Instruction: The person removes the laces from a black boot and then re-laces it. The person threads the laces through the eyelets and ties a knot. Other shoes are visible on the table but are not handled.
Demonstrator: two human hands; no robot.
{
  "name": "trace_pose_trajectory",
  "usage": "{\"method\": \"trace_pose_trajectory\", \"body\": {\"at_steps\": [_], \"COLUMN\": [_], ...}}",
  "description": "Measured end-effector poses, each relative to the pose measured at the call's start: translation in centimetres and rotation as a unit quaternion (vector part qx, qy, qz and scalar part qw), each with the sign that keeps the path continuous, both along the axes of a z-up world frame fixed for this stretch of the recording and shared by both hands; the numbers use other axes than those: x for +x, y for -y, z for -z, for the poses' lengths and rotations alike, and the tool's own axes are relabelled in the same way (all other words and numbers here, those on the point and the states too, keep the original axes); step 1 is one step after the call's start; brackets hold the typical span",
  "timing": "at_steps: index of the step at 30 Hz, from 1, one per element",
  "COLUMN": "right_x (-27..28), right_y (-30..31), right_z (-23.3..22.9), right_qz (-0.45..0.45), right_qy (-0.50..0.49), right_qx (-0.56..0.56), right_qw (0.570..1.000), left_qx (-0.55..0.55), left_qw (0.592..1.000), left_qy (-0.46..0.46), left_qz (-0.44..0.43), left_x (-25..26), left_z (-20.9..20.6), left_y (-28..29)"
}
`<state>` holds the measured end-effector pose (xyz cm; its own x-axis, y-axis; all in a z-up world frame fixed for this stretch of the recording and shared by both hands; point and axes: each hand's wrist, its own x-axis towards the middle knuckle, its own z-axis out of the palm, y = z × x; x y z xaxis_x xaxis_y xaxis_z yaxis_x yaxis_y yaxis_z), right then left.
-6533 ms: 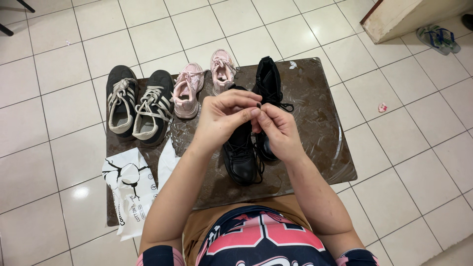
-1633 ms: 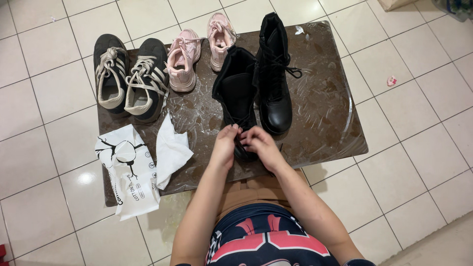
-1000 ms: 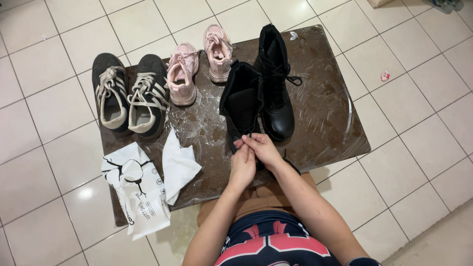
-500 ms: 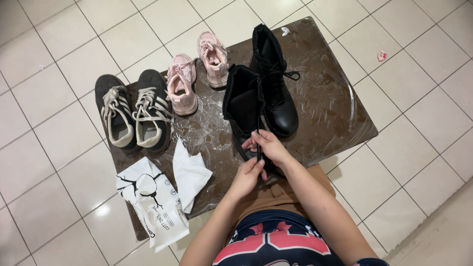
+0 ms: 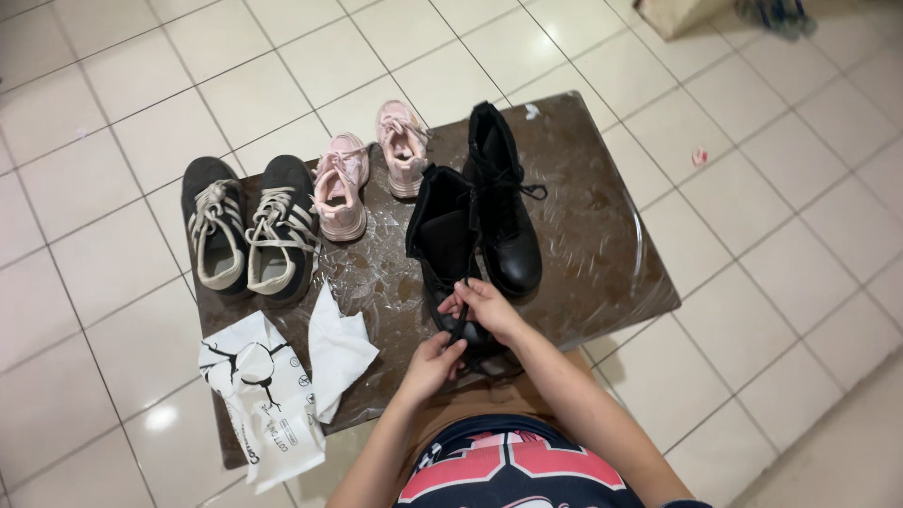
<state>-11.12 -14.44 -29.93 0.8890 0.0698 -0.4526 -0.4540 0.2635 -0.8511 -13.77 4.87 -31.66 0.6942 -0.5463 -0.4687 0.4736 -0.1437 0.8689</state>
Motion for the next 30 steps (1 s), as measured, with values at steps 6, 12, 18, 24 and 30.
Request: {"method": "trace_pose_trajectory", "body": {"at_steps": [6,12,18,24,30], "right_x": [1.2,1.0,0.9,0.6,0.2], "right_y": [1.3,1.8,1.6,1.5,1.7], "right_z": [-1.2,-0.7,-1.6,-1.7,-2.0], "right_qz": [-0.06,-0.084,-0.108,-0.108,-0.112], "right_qy": [-0.01,-0.003,0.019,0.026,0.004], "right_qx": [-0.008,0.008,0.006,-0.018,-0.014], "right_qw": [0.998,0.996,0.994,0.994,0.994], "left_qx": [-0.056,-0.076,-0.042,-0.031,-0.021], "left_qw": [0.986,0.966,0.958,0.965,0.975], "left_qy": [-0.038,-0.032,-0.019,-0.001,0.034], "left_qz": [-0.149,-0.243,-0.284,-0.26,-0.221], "left_x": [-0.8,-5.3,-7.5,-7.1,-5.6], "left_z": [-0.4,-1.2,-1.7,0.0,-0.1], "left_y": [-0.6,-0.2,-0.1,-0.3,0.7]}}
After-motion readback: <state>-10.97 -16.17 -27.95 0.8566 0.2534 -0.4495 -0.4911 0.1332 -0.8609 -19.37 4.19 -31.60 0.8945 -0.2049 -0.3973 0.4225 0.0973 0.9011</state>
